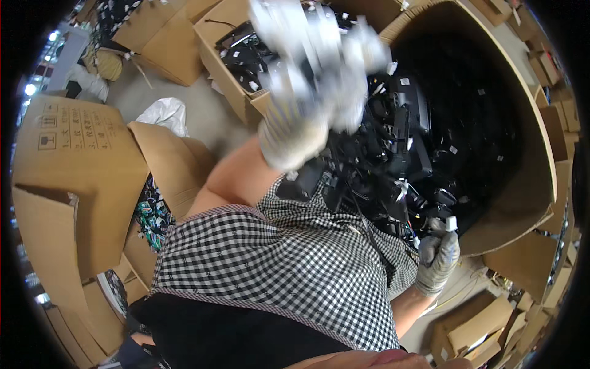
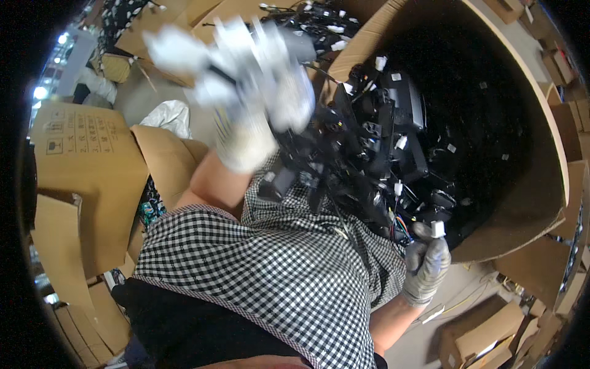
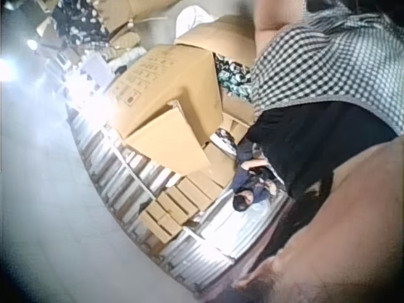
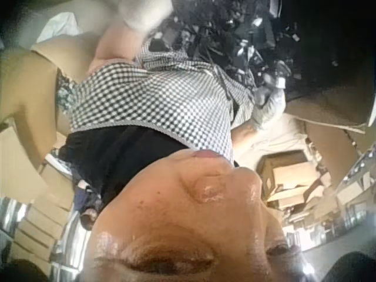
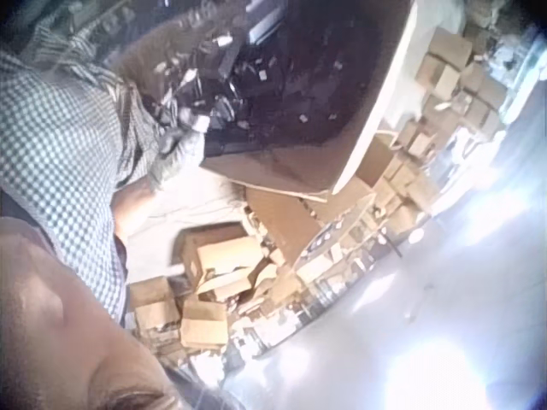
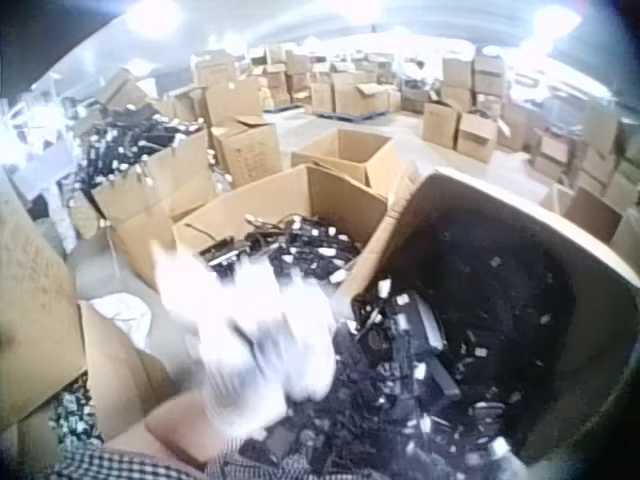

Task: The person sorts black plastic components from large cardboard boxes by hand in a warehouse.

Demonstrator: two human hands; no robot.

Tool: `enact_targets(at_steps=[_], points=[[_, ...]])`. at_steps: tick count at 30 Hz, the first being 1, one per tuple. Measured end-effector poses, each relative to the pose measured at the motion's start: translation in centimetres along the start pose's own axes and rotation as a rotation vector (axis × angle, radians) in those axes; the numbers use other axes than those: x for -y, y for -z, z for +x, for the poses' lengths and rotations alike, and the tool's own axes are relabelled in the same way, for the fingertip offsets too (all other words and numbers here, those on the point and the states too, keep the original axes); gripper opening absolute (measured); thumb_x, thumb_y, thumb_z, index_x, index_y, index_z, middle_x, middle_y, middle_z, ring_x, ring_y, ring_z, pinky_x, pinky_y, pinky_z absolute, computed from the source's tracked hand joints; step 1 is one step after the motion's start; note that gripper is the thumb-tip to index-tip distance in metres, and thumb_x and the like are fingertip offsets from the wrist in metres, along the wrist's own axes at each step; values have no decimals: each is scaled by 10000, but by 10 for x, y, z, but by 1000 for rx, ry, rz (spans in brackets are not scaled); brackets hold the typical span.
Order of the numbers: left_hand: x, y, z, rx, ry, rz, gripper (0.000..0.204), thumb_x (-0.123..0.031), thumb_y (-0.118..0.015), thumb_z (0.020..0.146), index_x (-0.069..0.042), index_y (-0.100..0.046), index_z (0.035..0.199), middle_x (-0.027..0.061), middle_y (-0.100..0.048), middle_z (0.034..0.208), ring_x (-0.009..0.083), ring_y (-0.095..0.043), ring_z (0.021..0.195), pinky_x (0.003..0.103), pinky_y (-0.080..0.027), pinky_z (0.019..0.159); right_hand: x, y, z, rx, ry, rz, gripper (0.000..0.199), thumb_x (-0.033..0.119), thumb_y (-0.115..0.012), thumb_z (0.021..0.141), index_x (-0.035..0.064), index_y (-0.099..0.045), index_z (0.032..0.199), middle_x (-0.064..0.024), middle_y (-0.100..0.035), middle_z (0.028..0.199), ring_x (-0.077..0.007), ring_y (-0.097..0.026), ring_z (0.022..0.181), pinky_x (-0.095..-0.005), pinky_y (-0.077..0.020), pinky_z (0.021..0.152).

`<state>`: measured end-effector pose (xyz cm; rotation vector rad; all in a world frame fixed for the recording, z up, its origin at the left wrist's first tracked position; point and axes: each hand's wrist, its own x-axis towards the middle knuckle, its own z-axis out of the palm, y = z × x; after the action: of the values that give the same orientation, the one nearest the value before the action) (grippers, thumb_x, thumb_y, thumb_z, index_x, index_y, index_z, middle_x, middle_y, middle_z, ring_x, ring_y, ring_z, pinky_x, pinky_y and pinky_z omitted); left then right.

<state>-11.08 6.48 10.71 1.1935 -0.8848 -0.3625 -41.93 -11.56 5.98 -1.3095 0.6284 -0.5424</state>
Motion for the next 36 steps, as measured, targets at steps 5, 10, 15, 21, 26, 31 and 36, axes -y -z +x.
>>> enact_targets(at_steps=[5,10,15,21,26,31,36], points=[[-50,48,117,-218,-149,-272,264,-302,-515,988,-84,-579,1121,-64,-516,722,61,-473,560,203,-404,491,-5,-2,-2,-111,52,126,489,410,-489,981,-30,-627,1143,69,-356,487,-23,-271,400,-199,-193,402],[-113,124,193,-429,363,-482,274,-362,-538,969,-143,-588,812,-36,-513,622,64,-457,492,212,-354,450,-13,6,-1,-140,-36,65,537,430,-555,937,-56,-601,1160,1,-501,621,-68,-417,504,-199,-319,482],[-4,221,218,52,-196,1869,273,-334,-538,928,-92,-620,832,26,-564,681,176,-589,699,335,-438,588,-16,-2,3,-111,-83,128,461,360,-623,909,-37,-616,1144,-45,-623,768,-98,-523,599,-204,-407,558],[91,28,86,272,-29,906,284,-262,-576,908,-108,-604,1144,95,-669,1044,261,-645,866,363,-517,771,-12,-22,-11,-109,-142,-27,442,396,-567,936,-6,-631,1109,-32,-636,797,-83,-525,606,-208,-429,564],[150,-27,83,628,393,1358,424,-266,-474,923,-61,-537,1290,202,-542,1301,348,-547,1171,431,-428,994,-22,-24,-5,95,-208,23,496,470,-547,927,23,-600,1136,-39,-636,849,-101,-586,702,-232,-486,629],[222,-9,86,210,463,1175,408,-290,-612,830,25,-551,1082,244,-632,1051,398,-604,1001,465,-458,837,-47,-21,-8,204,-155,111,369,337,-483,999,33,-564,1192,-17,-591,807,-61,-522,655,-203,-447,595],[262,23,82,218,502,710,232,-252,-677,863,-26,-663,913,25,-638,856,131,-545,774,320,-446,729,-51,-18,-13,180,-220,179,323,318,-484,1001,48,-570,1157,-4,-586,792,-51,-496,607,-186,-423,549]])
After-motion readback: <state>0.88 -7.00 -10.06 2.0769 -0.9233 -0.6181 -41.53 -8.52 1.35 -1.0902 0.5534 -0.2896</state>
